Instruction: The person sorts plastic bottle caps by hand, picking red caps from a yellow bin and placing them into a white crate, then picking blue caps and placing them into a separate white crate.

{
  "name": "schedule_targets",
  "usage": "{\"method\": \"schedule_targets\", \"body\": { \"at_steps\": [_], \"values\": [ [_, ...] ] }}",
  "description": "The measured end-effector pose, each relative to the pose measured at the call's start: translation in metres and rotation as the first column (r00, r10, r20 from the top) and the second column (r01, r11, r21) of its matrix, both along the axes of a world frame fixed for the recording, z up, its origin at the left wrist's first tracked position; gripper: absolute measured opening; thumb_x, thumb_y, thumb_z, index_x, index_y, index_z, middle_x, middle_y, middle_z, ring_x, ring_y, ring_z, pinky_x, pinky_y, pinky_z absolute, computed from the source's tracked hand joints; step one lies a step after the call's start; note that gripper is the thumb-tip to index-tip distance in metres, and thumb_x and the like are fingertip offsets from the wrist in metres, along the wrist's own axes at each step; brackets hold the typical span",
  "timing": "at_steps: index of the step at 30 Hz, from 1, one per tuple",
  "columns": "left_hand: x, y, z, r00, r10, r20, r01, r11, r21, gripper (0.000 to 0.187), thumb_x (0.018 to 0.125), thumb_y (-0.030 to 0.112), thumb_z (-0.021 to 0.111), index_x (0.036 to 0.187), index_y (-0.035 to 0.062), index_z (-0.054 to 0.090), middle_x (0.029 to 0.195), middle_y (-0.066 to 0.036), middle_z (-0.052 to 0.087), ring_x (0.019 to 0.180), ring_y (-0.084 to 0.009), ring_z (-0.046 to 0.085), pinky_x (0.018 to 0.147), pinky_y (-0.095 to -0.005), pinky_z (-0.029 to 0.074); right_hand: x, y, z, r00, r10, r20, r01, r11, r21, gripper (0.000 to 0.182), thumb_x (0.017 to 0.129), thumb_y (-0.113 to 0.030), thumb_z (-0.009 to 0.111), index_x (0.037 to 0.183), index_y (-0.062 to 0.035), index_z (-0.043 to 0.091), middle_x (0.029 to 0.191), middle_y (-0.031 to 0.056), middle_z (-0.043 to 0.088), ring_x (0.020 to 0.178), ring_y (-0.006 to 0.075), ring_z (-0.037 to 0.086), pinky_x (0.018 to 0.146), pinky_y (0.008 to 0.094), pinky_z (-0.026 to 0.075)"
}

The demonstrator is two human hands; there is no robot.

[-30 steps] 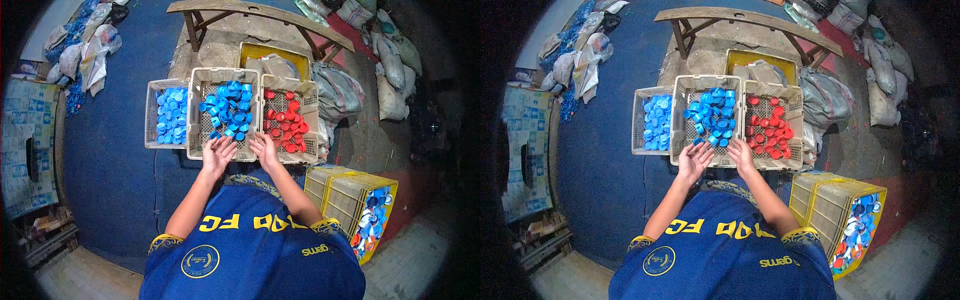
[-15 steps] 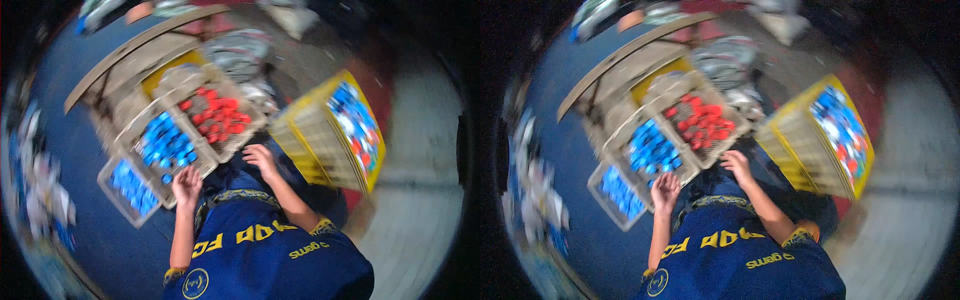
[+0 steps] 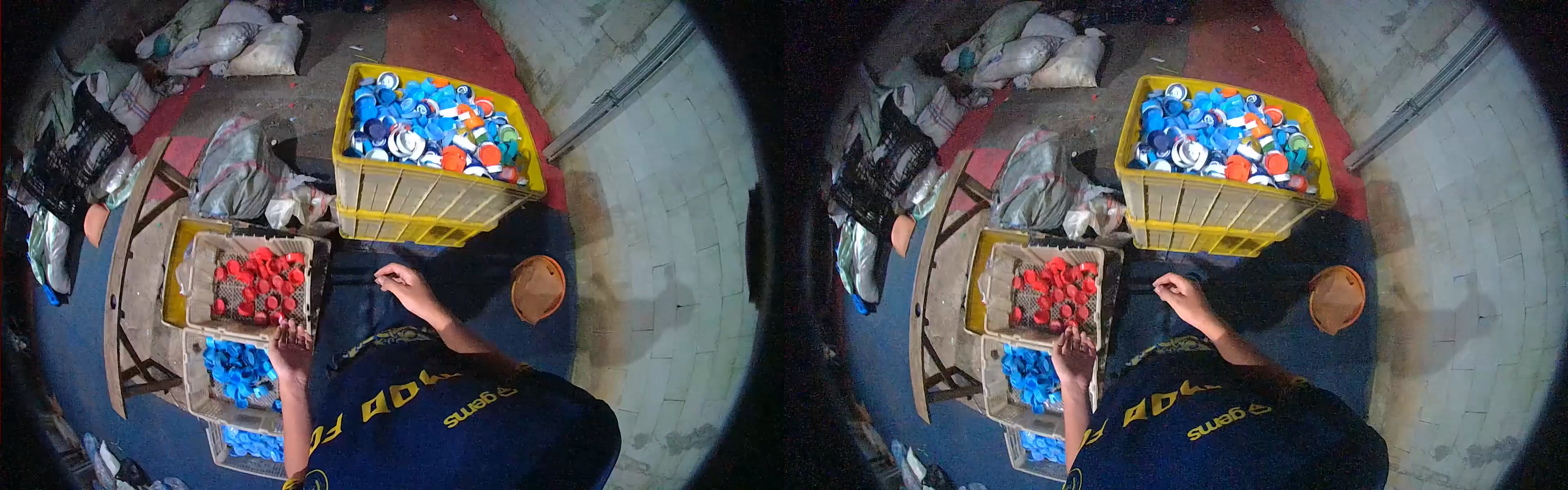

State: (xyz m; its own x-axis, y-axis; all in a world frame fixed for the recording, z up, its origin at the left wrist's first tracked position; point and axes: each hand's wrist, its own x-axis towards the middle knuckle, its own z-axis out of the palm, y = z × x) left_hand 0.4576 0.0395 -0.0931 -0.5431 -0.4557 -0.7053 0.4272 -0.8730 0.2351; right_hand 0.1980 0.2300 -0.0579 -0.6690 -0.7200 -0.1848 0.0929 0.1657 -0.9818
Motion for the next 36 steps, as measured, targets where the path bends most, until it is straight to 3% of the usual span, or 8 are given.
{"method": "schedule_targets", "body": {
  "at_steps": [10, 14, 15, 18, 22, 24, 30, 36],
  "values": [
    [-0.222, 0.027, 0.004, 1.0, -0.023, -0.003, 0.023, 1.0, 0.002, 0.031, 0.097, 0.031, 0.055, 0.115, 0.0074, 0.065, 0.109, -0.007, 0.07, 0.095, -0.0271, 0.065, 0.092, -0.0413, 0.051, -0.245, 0.021, 0.087, 0.887, 0.052, -0.459, -0.017, 0.997, 0.08, 0.02, 0.096, -0.017, 0.067, 0.108, -0.0009, 0.068, 0.1, 0.008, 0.072, 0.093, 0.0152, 0.066, 0.084, 0.0317, 0.052],
    [-0.318, 0.04, 0.04, 0.974, -0.166, -0.156, 0.16, 0.986, -0.047, 0.035, 0.099, 0.035, 0.054, 0.111, 0.0059, 0.067, 0.106, -0.011, 0.073, 0.107, -0.0334, 0.067, 0.096, -0.0442, 0.051, -0.365, 0.019, 0.119, 0.82, -0.191, -0.539, 0.223, 0.975, -0.007, 0.02, 0.093, -0.017, 0.07, 0.105, -0.0014, 0.07, 0.098, 0.0097, 0.073, 0.092, 0.0183, 0.07, 0.084, 0.0315, 0.053],
    [-0.335, 0.042, 0.049, 0.962, -0.191, -0.194, 0.177, 0.98, -0.088, 0.035, 0.099, 0.036, 0.053, 0.112, 0.0055, 0.067, 0.104, -0.011, 0.074, 0.108, -0.0342, 0.067, 0.096, -0.0445, 0.051, -0.402, 0.016, 0.111, 0.689, -0.223, -0.689, 0.274, 0.961, -0.036, 0.019, 0.093, -0.016, 0.07, 0.105, -0.0017, 0.069, 0.098, 0.0112, 0.074, 0.096, 0.021, 0.072, 0.085, 0.033, 0.054],
    [-0.379, 0.046, 0.076, 0.938, -0.24, -0.25, 0.196, 0.962, -0.19, 0.039, 0.1, 0.037, 0.051, 0.113, 0.0036, 0.066, 0.099, -0.013, 0.073, 0.11, -0.0379, 0.067, 0.098, -0.0463, 0.051, -0.5, -0.007, 0.095, 0.592, -0.117, -0.798, 0.276, 0.959, 0.064, 0.026, 0.088, -0.019, 0.072, 0.106, -0.001, 0.069, 0.107, 0.0163, 0.072, 0.106, 0.0311, 0.068, 0.095, 0.0403, 0.051],
    [-0.404, 0.048, 0.099, 0.909, -0.288, -0.303, 0.209, 0.941, -0.268, 0.041, 0.1, 0.038, 0.05, 0.115, 0.003, 0.065, 0.091, -0.011, 0.071, 0.109, -0.0383, 0.067, 0.098, -0.0464, 0.051, -0.589, -0.047, 0.038, 0.554, 0.223, -0.802, 0.376, 0.793, 0.48, 0.055, 0.081, -0.04, 0.075, 0.125, -0.0067, 0.066, 0.13, 0.0185, 0.063, 0.127, 0.0356, 0.053, 0.11, 0.0477, 0.039],
    [-0.407, 0.052, 0.101, 0.906, -0.292, -0.305, 0.209, 0.938, -0.276, 0.042, 0.099, 0.039, 0.051, 0.117, 0.0031, 0.064, 0.089, -0.01, 0.07, 0.108, -0.0379, 0.067, 0.098, -0.0467, 0.051, -0.594, -0.06, 0.04, 0.606, 0.34, -0.719, 0.392, 0.659, 0.642, 0.073, 0.077, -0.05, 0.076, 0.137, -0.0104, 0.06, 0.14, 0.0168, 0.056, 0.137, 0.0378, 0.043, 0.114, 0.0517, 0.032],
    [-0.416, 0.04, 0.092, 0.871, -0.39, -0.299, 0.315, 0.91, -0.271, 0.045, 0.098, 0.041, 0.052, 0.125, 0.0052, 0.06, 0.105, -0.01, 0.07, 0.108, -0.0308, 0.066, 0.097, -0.0439, 0.051, -0.581, -0.064, 0.053, 0.648, 0.22, -0.729, 0.42, 0.695, 0.583, 0.078, 0.073, -0.045, 0.081, 0.135, -0.0065, 0.053, 0.135, 0.0204, 0.059, 0.137, 0.0425, 0.043, 0.112, 0.0626, 0.028],
    [-0.437, 0.006, 0.094, 0.8, -0.465, -0.379, 0.356, 0.876, -0.325, 0.04, 0.101, 0.035, 0.051, 0.125, 0.0049, 0.059, 0.115, -0.012, 0.069, 0.109, -0.029, 0.066, 0.098, -0.0426, 0.051, -0.551, -0.049, 0.08, 0.585, -0.066, -0.808, 0.431, 0.87, 0.241, 0.07, 0.073, -0.035, 0.086, 0.128, -0.0078, 0.053, 0.115, 0.022, 0.068, 0.109, 0.0425, 0.065, 0.091, 0.0513, 0.049]
  ]
}}
